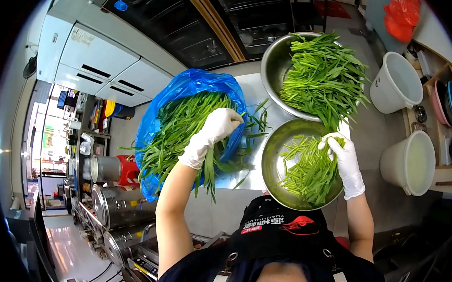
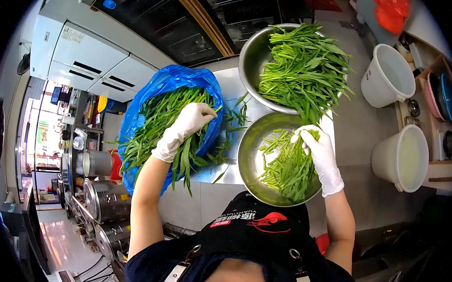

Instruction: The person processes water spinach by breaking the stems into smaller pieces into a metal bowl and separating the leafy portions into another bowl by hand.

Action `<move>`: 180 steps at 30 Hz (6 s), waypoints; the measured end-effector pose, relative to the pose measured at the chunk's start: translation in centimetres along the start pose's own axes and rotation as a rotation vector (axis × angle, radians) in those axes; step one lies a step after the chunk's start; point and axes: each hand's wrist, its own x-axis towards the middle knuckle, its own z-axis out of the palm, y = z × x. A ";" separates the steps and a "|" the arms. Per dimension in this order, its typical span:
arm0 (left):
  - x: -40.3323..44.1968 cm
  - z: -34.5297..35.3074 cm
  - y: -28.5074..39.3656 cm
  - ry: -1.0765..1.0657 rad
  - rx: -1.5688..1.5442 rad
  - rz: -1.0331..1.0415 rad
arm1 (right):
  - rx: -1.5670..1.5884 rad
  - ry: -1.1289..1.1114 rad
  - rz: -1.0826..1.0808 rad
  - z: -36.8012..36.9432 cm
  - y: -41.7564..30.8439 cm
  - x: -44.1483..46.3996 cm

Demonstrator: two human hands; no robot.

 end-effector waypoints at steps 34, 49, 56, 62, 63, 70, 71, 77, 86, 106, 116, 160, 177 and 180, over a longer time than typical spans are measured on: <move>-6.1 -14.2 1.6 0.591 -1.351 0.422 | 0.295 -0.194 0.004 4.7 -0.9 0.6; -7.1 -4.9 -0.3 0.726 -1.704 0.160 | -0.350 -0.365 -0.198 12.7 -5.9 0.6; -7.5 -3.2 1.8 0.917 -1.541 -0.041 | -0.602 -0.442 -0.307 15.3 -4.0 1.7; -8.3 -2.6 2.9 0.943 -1.498 -0.093 | -0.550 -0.385 -0.449 15.2 -1.4 3.6; -8.6 -2.6 3.1 0.930 -1.435 -0.124 | -0.540 -0.391 -0.405 15.0 -1.4 3.8; -10.1 -2.6 1.7 0.612 -0.824 -0.249 | -0.584 -0.387 -0.340 12.5 -0.7 5.8; -10.2 -2.5 1.6 0.542 -0.604 -0.245 | -0.610 -0.402 -0.302 12.0 -0.7 5.9; -9.9 -0.9 2.1 0.399 -0.022 -0.090 | -0.882 -0.363 -0.280 11.1 -2.1 4.9; -10.0 1.7 2.5 0.365 -0.213 -0.185 | -0.258 0.015 -0.166 7.7 0.3 8.7; -7.7 7.2 8.3 0.195 -1.149 -0.222 | -0.369 -0.092 -0.343 10.8 0.3 4.3; -6.4 -0.6 -2.9 0.557 0.544 -0.359 | -0.223 0.014 -0.274 -3.6 -5.0 4.1; -5.0 -1.5 4.8 0.291 -1.431 -0.257 | -0.377 -0.336 -0.292 12.2 -7.7 3.1; -3.9 0.0 4.0 0.211 -1.462 -0.191 | -0.498 -0.345 -0.258 7.5 -4.3 2.7; -3.9 0.7 4.2 0.209 -1.473 -0.139 | -0.459 -0.308 -0.236 7.6 -6.0 2.2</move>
